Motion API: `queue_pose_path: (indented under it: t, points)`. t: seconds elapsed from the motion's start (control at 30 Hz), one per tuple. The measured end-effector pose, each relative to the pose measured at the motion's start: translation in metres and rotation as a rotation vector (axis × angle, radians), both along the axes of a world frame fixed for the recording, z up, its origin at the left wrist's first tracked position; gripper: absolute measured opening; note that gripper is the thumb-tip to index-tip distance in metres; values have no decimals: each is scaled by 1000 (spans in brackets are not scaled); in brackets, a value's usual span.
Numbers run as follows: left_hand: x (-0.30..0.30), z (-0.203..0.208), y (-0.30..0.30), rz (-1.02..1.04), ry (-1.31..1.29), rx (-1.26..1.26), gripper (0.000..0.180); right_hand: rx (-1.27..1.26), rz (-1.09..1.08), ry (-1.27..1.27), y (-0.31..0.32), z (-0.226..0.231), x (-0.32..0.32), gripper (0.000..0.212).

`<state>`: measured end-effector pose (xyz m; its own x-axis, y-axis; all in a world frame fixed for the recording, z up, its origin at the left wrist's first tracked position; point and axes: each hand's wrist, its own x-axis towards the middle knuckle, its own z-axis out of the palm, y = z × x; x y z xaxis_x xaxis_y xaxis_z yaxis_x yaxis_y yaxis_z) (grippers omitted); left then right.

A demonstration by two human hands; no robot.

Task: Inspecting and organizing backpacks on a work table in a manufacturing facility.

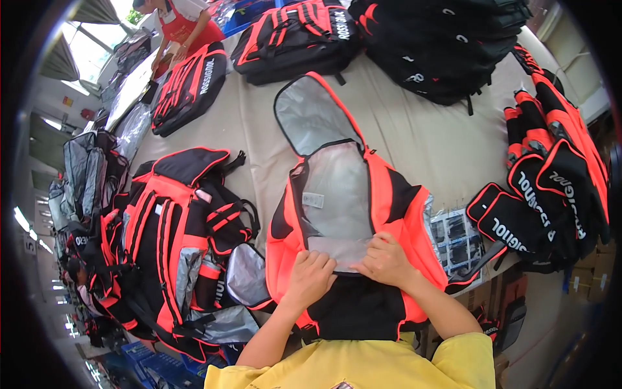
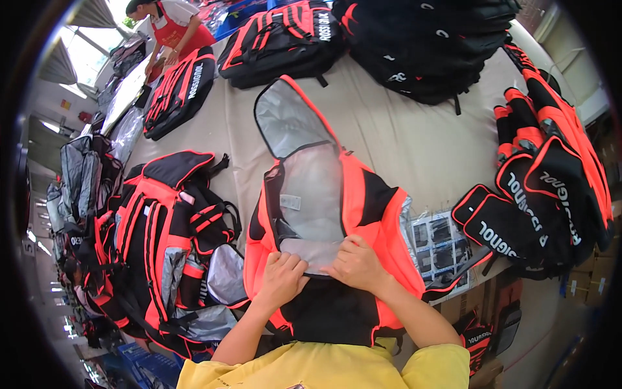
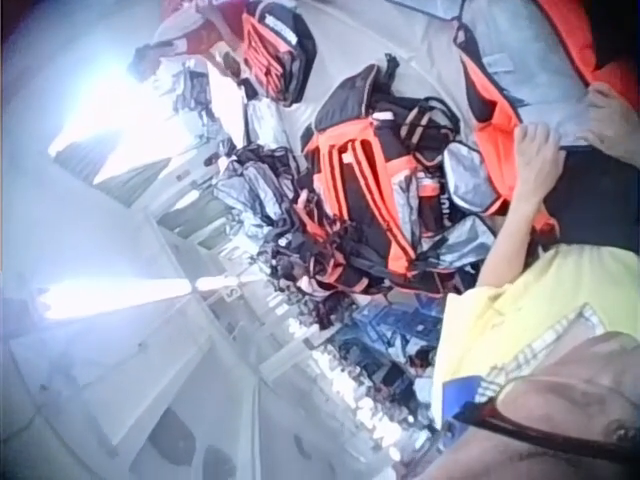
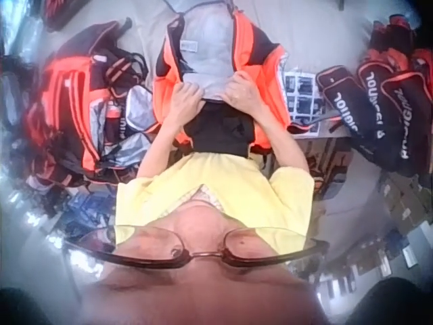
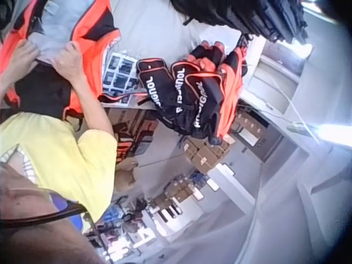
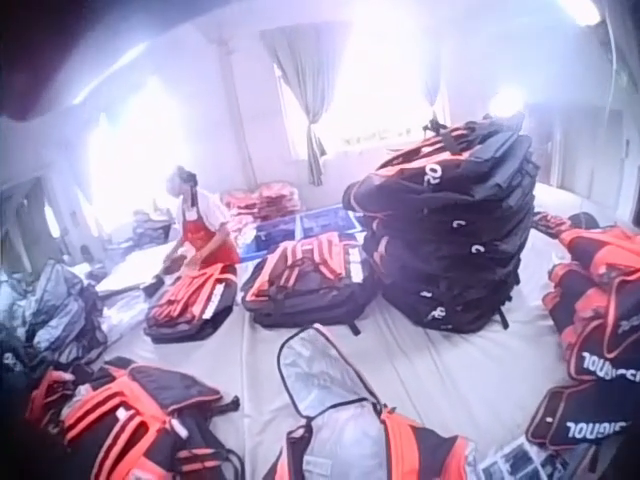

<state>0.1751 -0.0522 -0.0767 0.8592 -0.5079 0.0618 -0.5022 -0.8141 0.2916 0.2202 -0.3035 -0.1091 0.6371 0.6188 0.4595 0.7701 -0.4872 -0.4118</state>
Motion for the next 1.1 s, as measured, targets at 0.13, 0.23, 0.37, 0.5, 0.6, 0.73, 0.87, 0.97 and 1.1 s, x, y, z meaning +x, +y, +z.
queue_pose_path:
  t: [0.13, 0.23, 0.37, 0.5, 0.6, 0.73, 0.87, 0.97, 1.1]
  points:
    - [10, -7, 2, 29, 6, -27, 33, 10, -98, 39, -1, -1, 13, 36]
    - [17, -14, -2, 32, -18, -46, 30, -25, -124, 74, 9, 21, 18, 31]
    - [23, -38, -7, 96, -81, 33, 20, 460, 141, 439, 52, 135, 21, 19]
    - [36, -48, -13, 122, -165, 22, 14, 849, 588, 468, 75, 216, 34, 31]
    - [42, -52, -11, 125, -188, 0, 14, 1469, 713, 462, 119, 247, 29, 27]
    - [42, -56, -4, 134, -194, 2, 14, 1425, 706, 393, 121, 263, 30, 23]
    - [33, -43, -8, 185, -68, 20, 40, 1232, 564, 807, 100, 283, 22, 25]
    - [37, -32, -19, 263, -293, -78, 64, 1285, 503, 539, 115, 242, 5, 31]
    - [0, -55, -2, 359, 188, -95, 71, 812, 458, 639, 72, 200, -19, 42]
